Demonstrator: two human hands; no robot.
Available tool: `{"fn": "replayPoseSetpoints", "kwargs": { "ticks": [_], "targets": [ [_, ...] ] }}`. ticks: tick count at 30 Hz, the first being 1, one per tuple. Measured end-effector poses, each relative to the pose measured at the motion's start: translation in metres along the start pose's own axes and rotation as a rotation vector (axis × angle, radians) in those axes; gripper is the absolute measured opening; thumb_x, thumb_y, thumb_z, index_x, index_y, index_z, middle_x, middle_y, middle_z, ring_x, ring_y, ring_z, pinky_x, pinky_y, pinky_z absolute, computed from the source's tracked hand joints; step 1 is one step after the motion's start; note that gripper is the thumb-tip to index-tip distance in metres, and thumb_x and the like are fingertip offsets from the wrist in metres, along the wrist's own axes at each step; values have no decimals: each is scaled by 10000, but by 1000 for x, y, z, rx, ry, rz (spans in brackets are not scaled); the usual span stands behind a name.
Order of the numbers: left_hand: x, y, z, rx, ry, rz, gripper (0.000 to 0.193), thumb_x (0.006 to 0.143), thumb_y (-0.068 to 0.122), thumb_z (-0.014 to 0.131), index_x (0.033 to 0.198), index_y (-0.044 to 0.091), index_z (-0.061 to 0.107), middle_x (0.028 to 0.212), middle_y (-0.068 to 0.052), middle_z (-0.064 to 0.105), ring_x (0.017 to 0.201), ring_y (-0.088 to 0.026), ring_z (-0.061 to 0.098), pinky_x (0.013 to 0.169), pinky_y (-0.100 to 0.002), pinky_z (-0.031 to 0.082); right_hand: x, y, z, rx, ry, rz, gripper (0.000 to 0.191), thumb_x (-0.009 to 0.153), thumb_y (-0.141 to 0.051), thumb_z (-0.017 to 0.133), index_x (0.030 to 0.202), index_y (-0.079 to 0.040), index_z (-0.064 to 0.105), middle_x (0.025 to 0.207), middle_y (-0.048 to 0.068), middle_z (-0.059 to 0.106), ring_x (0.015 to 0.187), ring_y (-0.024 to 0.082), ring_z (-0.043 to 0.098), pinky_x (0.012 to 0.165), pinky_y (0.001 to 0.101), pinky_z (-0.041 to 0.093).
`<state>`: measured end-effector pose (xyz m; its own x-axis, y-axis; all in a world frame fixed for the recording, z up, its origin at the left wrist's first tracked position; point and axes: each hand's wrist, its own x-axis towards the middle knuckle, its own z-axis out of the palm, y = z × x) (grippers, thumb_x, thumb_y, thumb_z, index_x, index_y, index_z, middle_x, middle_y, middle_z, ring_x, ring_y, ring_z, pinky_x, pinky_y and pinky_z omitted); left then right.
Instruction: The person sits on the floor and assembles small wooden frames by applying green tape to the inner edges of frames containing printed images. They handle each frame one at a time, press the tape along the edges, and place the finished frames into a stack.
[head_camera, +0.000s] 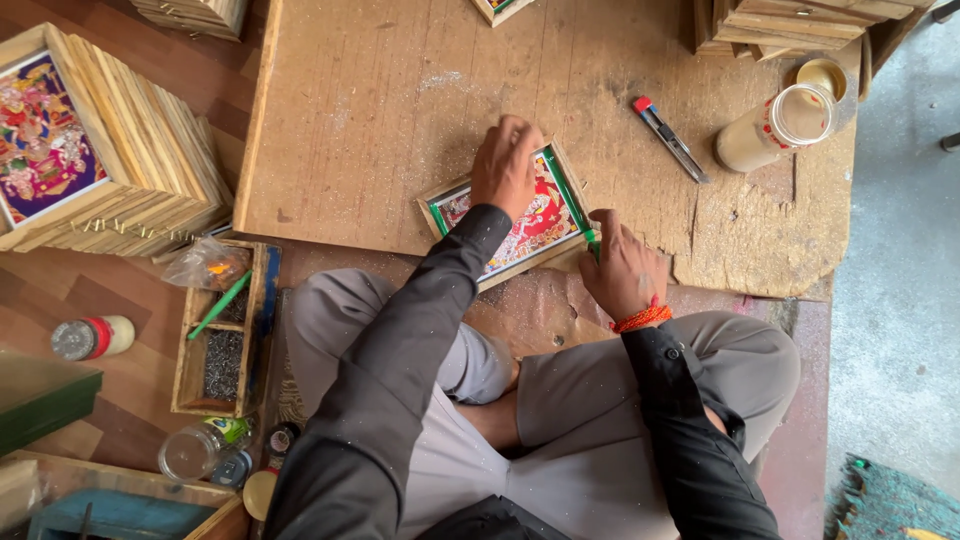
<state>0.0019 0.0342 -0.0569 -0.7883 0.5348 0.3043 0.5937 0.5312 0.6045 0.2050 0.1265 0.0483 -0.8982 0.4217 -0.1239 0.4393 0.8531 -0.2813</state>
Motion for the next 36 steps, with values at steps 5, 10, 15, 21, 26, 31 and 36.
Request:
{"fn": "replayPoseSetpoints", "kwargs": {
  "ticks": [5, 10, 15, 21, 26, 31, 36],
  "targets": [
    [-15, -12, -15, 197, 51, 470, 307, 835, 35, 661, 1095, 159, 766, 1300, -123, 603, 1164, -291, 593, 1021, -494, 478, 3, 3, 3, -31, 12, 1, 490, 871, -245, 640, 1351, -220, 546, 973, 114, 726, 750, 276, 716, 551, 417, 507],
    [-2, -10, -27, 228, -262, 280, 360, 974, 21, 613, 1299, 119, 733, 1317, -113, 568, 1259, -308, 541, 1097, -496, 464, 1, 3, 0, -20, 7, -9, 523, 866, -246, 628, 1382, -253, 545, 923, 100, 729, 769, 288, 717, 594, 431, 511],
    [-11, 3, -22, 363, -201, 527, 247, 909, 72, 663, 1123, 160, 749, 1448, -200, 473, 1397, -392, 403, 1156, -610, 362, 2, 2, -3, 9, -41, 18, 559, 851, -236, 617, 1404, -285, 556, 913, 75, 728, 744, 266, 722, 563, 419, 519],
    [-50, 22, -23, 251, -414, 707, 425, 931, 42, 599, 1276, 273, 690, 1587, -152, 324, 1554, -406, 204, 1280, -587, 194, 5, 4, -3, 9, -30, -22, 577, 829, -252, 644, 1402, -279, 593, 828, 70, 728, 752, 261, 727, 559, 402, 535],
    [-27, 20, -34, 278, -482, 702, 549, 931, 7, 553, 1297, 395, 682, 1641, -123, 256, 1549, -398, 126, 1252, -602, 97, 1, 5, -4, -17, 9, -35, 585, 829, -249, 636, 1411, -293, 600, 867, 69, 747, 756, 266, 735, 576, 412, 549],
    [-6, 9, -49, 417, -387, 372, 335, 980, 211, 613, 1290, 312, 689, 1670, -165, 283, 1565, -398, 117, 1254, -591, 37, -2, 6, -4, 2, -12, -3, 581, 850, -257, 626, 1427, -319, 588, 857, 75, 755, 762, 269, 741, 616, 416, 559],
    [-41, 2, -95, 295, -238, 275, 416, 931, 367, 705, 1237, 86, 701, 1576, -211, 394, 1529, -415, 217, 1229, -622, 56, -1, 7, -3, 26, -10, -9, 587, 835, -281, 644, 1418, -322, 587, 831, 71, 758, 776, 280, 738, 628, 424, 558]
  ]
}}
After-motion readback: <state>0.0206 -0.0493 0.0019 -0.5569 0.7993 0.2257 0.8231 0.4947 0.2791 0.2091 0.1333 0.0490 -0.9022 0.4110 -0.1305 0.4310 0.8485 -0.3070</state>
